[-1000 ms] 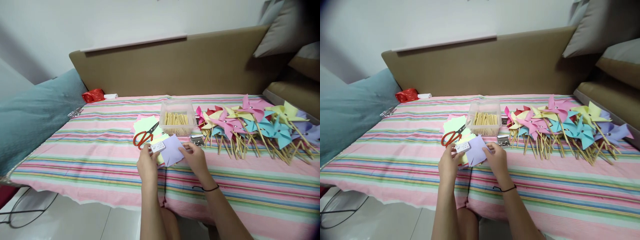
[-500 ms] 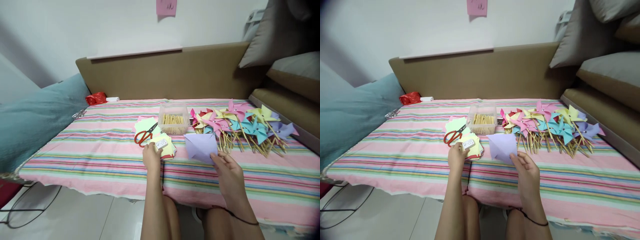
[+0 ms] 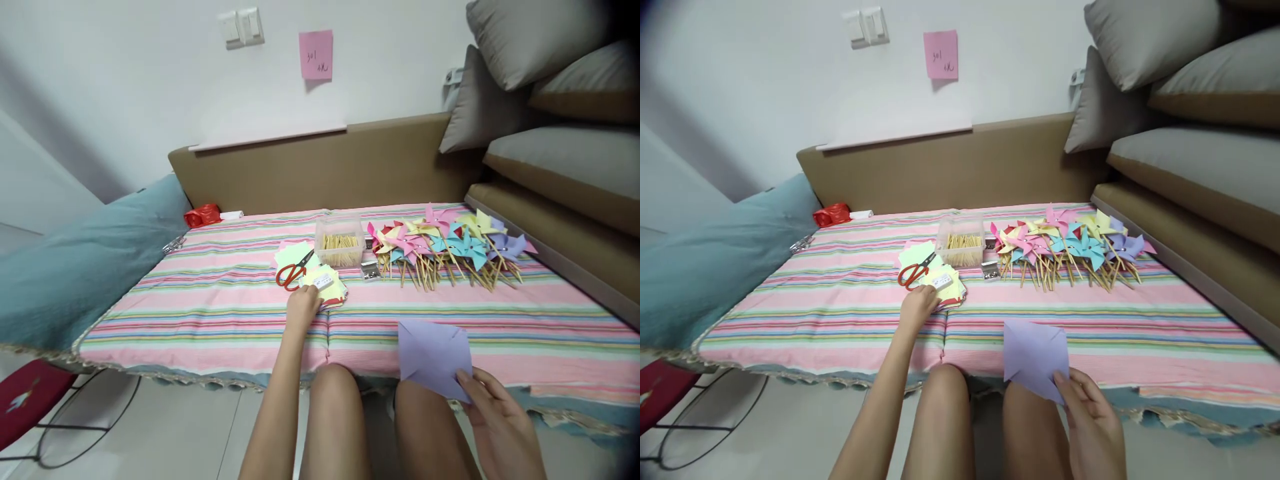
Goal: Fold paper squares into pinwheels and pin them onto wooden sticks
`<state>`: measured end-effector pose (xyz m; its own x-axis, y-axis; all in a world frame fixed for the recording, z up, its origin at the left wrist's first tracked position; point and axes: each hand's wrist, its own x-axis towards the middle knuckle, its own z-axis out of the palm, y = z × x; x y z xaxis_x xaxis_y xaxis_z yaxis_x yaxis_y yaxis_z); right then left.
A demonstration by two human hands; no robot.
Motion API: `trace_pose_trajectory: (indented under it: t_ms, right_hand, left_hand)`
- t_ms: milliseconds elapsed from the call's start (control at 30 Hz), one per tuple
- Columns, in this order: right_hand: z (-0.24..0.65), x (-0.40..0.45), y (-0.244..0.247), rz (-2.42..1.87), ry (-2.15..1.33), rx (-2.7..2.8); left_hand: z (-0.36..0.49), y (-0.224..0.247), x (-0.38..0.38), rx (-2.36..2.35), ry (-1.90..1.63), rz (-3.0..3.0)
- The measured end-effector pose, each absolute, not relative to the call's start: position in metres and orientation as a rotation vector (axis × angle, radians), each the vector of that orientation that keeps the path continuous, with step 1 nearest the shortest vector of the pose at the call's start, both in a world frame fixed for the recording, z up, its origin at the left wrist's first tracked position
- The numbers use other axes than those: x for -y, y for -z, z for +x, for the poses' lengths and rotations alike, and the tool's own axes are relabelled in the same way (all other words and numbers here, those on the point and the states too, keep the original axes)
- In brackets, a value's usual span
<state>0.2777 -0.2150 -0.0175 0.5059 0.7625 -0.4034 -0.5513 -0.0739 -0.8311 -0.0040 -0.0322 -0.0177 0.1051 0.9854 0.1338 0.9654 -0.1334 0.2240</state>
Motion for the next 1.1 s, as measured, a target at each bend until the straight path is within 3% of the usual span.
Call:
trace_pose_trajectory:
  t_ms: [367, 633, 867, 1100]
  right_hand:
    - [0.238, 0.174, 0.051, -1.116, -1.109, 0.308]
    - [0.247, 0.084, 0.069, -1.575, -0.886, 0.802]
    - [0.246, 0.085, 0.079, -1.886, -0.61, 1.139]
    - [0.245, 0.087, 0.071, -1.994, -0.575, 1.273]
  left_hand:
    - [-0.025, 0.014, 0.023, -1.689, -0.006, 2.769]
    - [-0.029, 0.018, 0.017, -1.463, 0.018, 2.914]
    - [-0.025, 0.019, 0.016, -1.433, 0.009, 2.91]
    - [-0.042, 0.012, 0.012, -1.437, -0.122, 2.847]
